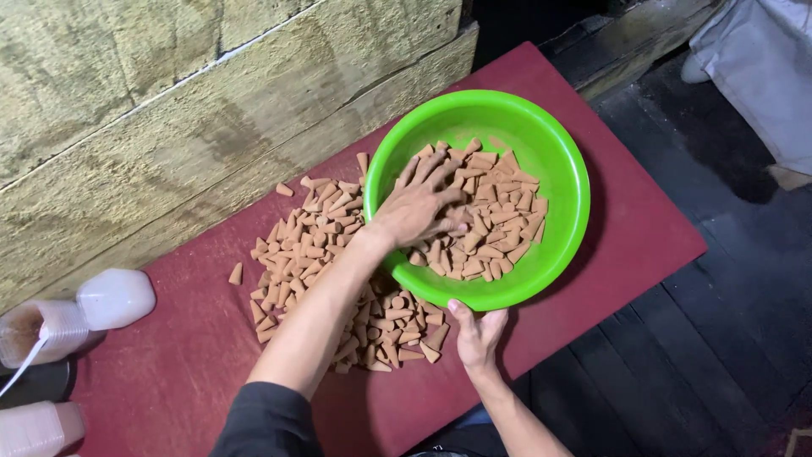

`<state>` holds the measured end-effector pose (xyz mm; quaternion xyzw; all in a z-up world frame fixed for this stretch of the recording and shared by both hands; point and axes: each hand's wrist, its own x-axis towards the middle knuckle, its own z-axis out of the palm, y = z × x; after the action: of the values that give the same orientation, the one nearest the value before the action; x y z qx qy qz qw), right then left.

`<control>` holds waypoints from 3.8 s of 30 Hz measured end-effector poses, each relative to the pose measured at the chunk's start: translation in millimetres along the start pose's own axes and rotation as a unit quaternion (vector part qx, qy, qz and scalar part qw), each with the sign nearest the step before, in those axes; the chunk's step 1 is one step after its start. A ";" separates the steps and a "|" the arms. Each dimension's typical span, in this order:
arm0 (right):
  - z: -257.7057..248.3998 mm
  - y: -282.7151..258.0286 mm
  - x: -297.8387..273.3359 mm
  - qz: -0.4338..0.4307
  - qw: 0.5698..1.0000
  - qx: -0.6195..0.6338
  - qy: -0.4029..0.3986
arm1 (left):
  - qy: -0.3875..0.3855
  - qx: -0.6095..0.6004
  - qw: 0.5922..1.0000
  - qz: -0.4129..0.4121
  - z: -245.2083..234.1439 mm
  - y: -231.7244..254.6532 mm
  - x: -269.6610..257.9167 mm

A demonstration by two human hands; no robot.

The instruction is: Sort and inspect incense cones on a table after pouring them from a bowl.

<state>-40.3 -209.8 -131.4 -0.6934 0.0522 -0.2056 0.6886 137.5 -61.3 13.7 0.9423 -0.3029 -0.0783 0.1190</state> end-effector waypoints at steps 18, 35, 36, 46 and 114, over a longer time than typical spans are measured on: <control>6.0 -10.2 9.1 0.031 0.995 0.098 0.017 | 0.025 -0.072 0.997 -0.032 6.5 -2.1 -17.4; 14.8 -76.1 26.4 0.290 0.923 0.238 0.086 | -0.018 0.079 0.976 -0.200 6.5 74.4 -106.6; 19.4 -96.6 36.0 0.290 0.924 0.236 0.082 | -0.017 0.077 0.976 -0.203 8.2 77.0 -105.6; 11.2 -103.9 61.0 0.290 0.914 0.244 0.146 | 0.174 -0.243 0.954 -0.028 0.3 106.0 -110.1; 27.2 -65.9 -0.8 -0.163 0.906 -0.321 -0.225 | 0.391 -0.308 0.804 -0.324 74.7 41.1 -266.2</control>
<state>-45.2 -181.0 -66.3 -0.9035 -0.1546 -0.1256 0.3794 -115.7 50.1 -26.7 0.8500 0.1320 0.1738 0.4794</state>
